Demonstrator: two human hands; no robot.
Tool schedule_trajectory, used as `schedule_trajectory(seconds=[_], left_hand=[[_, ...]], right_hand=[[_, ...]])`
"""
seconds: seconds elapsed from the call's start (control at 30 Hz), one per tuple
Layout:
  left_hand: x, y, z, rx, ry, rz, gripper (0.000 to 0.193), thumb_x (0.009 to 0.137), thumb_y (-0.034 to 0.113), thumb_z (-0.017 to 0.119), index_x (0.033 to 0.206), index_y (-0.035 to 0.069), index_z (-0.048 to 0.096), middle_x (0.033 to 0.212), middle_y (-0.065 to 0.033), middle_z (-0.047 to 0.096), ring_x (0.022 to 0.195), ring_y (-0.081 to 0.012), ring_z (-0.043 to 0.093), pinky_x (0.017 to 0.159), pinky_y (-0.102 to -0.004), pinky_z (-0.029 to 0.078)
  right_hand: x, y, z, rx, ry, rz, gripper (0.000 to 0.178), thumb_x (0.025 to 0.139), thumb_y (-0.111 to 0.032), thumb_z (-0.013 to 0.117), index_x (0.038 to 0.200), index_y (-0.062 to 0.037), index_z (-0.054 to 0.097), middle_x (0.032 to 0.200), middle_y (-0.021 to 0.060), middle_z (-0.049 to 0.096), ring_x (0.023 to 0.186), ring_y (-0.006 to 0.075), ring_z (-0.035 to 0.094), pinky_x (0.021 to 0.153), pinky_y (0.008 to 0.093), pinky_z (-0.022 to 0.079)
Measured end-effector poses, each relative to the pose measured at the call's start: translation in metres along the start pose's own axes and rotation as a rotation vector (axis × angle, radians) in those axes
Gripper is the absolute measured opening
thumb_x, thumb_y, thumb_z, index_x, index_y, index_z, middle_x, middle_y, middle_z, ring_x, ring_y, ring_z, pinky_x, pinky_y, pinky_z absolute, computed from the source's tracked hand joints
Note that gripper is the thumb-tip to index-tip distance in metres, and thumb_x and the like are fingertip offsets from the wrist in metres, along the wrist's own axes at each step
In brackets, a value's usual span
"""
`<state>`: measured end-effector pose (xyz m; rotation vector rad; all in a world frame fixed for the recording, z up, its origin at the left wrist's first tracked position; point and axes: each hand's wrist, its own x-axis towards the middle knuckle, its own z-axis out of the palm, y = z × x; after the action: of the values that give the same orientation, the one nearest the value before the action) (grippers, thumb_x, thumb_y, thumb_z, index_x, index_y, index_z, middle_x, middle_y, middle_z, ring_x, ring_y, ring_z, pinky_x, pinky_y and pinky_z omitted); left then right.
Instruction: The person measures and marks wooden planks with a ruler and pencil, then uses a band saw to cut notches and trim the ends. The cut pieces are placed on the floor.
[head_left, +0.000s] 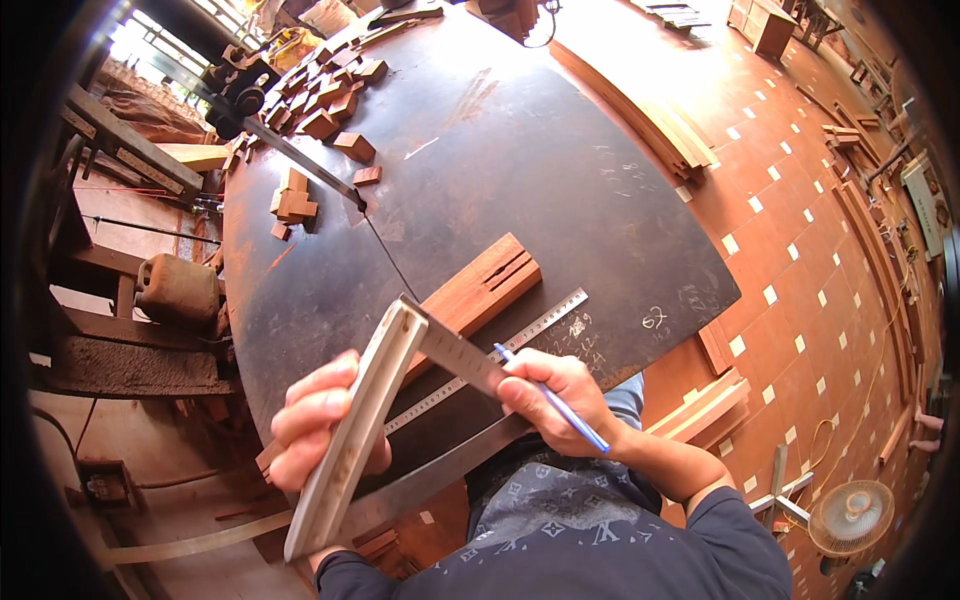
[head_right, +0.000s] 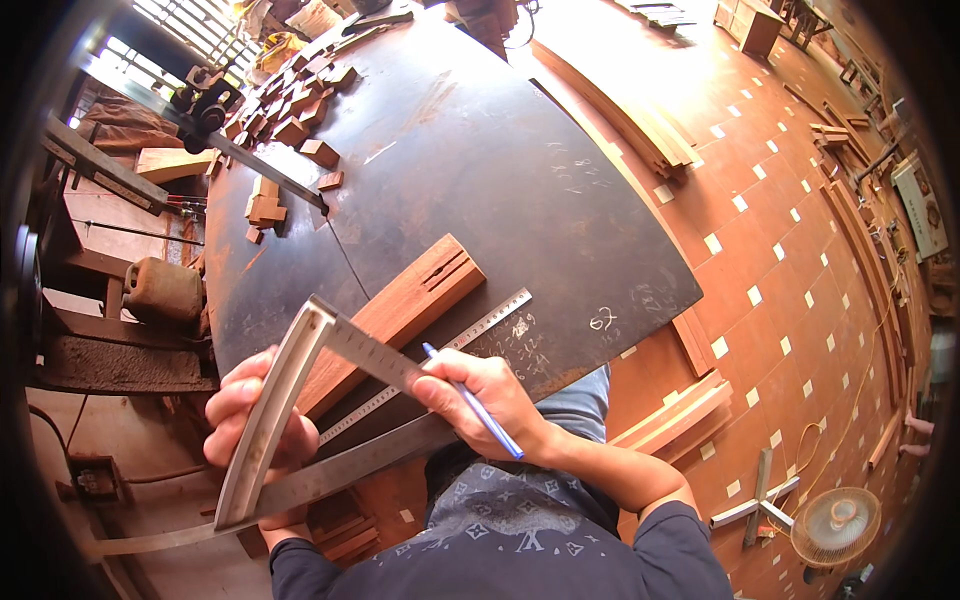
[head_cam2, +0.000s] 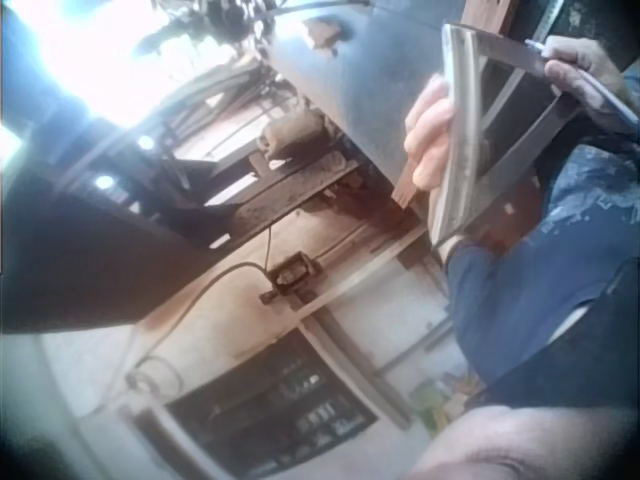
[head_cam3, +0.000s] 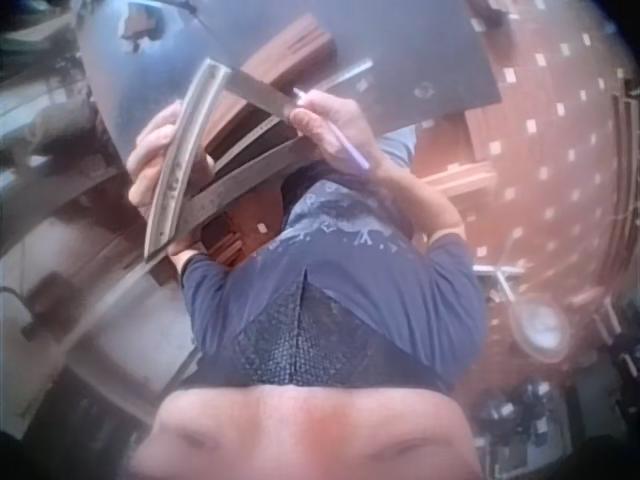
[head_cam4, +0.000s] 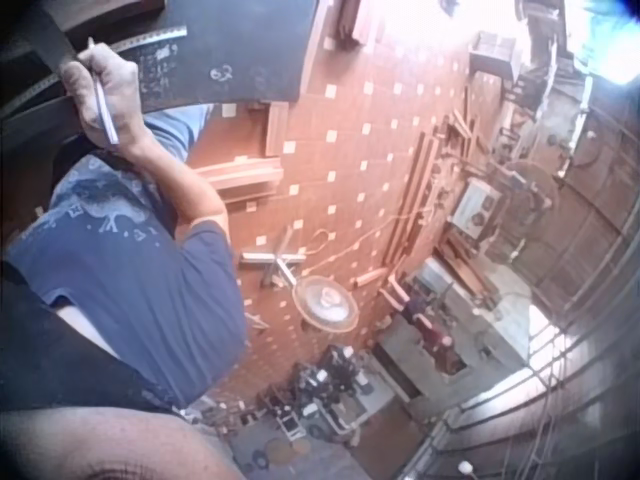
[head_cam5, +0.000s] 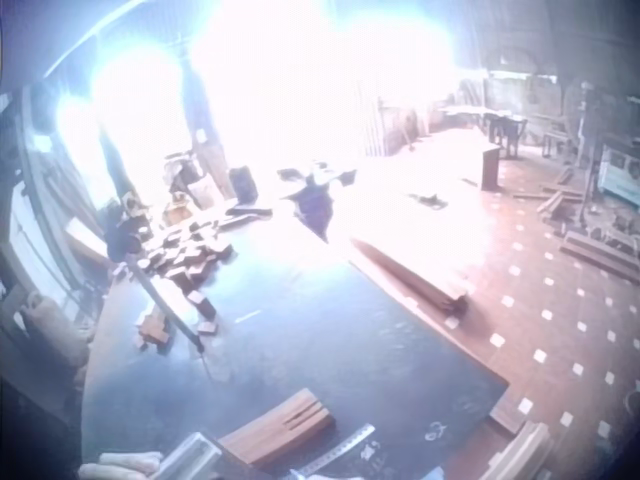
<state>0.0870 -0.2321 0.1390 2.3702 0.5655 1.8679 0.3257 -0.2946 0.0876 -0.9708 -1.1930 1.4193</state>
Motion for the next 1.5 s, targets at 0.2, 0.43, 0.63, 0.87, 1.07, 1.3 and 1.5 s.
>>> schedule_trajectory(seconds=[0.2, 0.43, 0.63, 0.87, 1.07, 1.3, 1.5], left_hand=[[0.031, -0.083, -0.071, -0.229, -0.593, -0.893, 0.022, 0.109, 0.002, 0.060, 0.125, -0.001, 0.074, 0.122, -0.0153, 0.078, 0.109, -0.0224, 0.076, 0.099, -0.0361, 0.060], [0.018, -0.107, -0.011, -0.090, -0.871, -1.044, 0.049, 0.103, 0.022, 0.077, 0.147, 0.001, 0.068, 0.128, -0.0148, 0.078, 0.107, -0.0188, 0.074, 0.095, -0.0380, 0.061], [0.004, -0.114, 0.025, 0.000, -0.918, -1.049, 0.048, 0.100, 0.025, 0.081, 0.140, -0.001, 0.072, 0.109, -0.0134, 0.081, 0.090, -0.0137, 0.069, 0.086, -0.0336, 0.058], [0.008, -0.109, 0.039, -0.015, -0.892, -1.156, 0.047, 0.101, 0.022, 0.079, 0.140, -0.002, 0.072, 0.107, -0.0118, 0.083, 0.094, -0.0098, 0.067, 0.090, -0.0327, 0.057], [0.000, -0.110, 0.042, -0.031, -0.827, -1.147, 0.046, 0.102, 0.022, 0.079, 0.141, -0.002, 0.071, 0.113, -0.0101, 0.083, 0.099, -0.0103, 0.068, 0.094, -0.0314, 0.057], [-0.003, -0.114, 0.046, -0.014, -0.830, -1.145, 0.047, 0.101, 0.021, 0.079, 0.140, -0.005, 0.071, 0.113, -0.0119, 0.083, 0.098, -0.0107, 0.068, 0.094, -0.0322, 0.057], [0.000, -0.112, 0.048, -0.025, -0.841, -1.126, 0.047, 0.102, 0.016, 0.078, 0.143, -0.006, 0.069, 0.111, -0.0035, 0.077, 0.100, -0.0092, 0.065, 0.094, -0.0285, 0.055]], right_hand=[[0.015, 0.013, -0.023, -0.278, 0.281, 0.052, 0.029, 0.110, -0.024, 0.070, 0.097, 0.0013, 0.074, 0.069, 0.0084, 0.062, 0.064, 0.0124, 0.057, 0.061, 0.0349, 0.048], [0.033, 0.035, -0.012, -0.401, 0.378, 0.037, 0.020, 0.109, -0.014, 0.064, 0.106, 0.0028, 0.075, 0.071, 0.0179, 0.068, 0.059, 0.0233, 0.064, 0.062, 0.0404, 0.052], [0.025, 0.033, -0.017, -0.328, 0.312, 0.045, 0.026, 0.110, -0.014, 0.062, 0.124, 0.0017, 0.077, 0.071, 0.0005, 0.065, 0.058, 0.0038, 0.054, 0.054, 0.0268, 0.046], [0.019, 0.026, -0.023, -0.348, 0.300, 0.026, 0.026, 0.108, -0.010, 0.064, 0.128, 0.0024, 0.076, 0.077, 0.0030, 0.070, 0.066, 0.0037, 0.057, 0.059, 0.0264, 0.049], [0.018, 0.015, -0.025, -0.289, 0.308, 0.119, 0.025, 0.104, -0.005, 0.068, 0.125, 0.0053, 0.074, 0.082, 0.0197, 0.075, 0.066, 0.0188, 0.071, 0.066, 0.0352, 0.057], [0.017, 0.023, -0.026, -0.285, 0.354, 0.073, 0.025, 0.104, -0.004, 0.068, 0.125, 0.0053, 0.075, 0.083, 0.0203, 0.076, 0.067, 0.0178, 0.071, 0.065, 0.0339, 0.056], [0.018, 0.018, -0.027, -0.266, 0.344, 0.111, 0.024, 0.104, -0.004, 0.068, 0.126, 0.0051, 0.075, 0.080, 0.0199, 0.075, 0.065, 0.0181, 0.070, 0.064, 0.0341, 0.056]])
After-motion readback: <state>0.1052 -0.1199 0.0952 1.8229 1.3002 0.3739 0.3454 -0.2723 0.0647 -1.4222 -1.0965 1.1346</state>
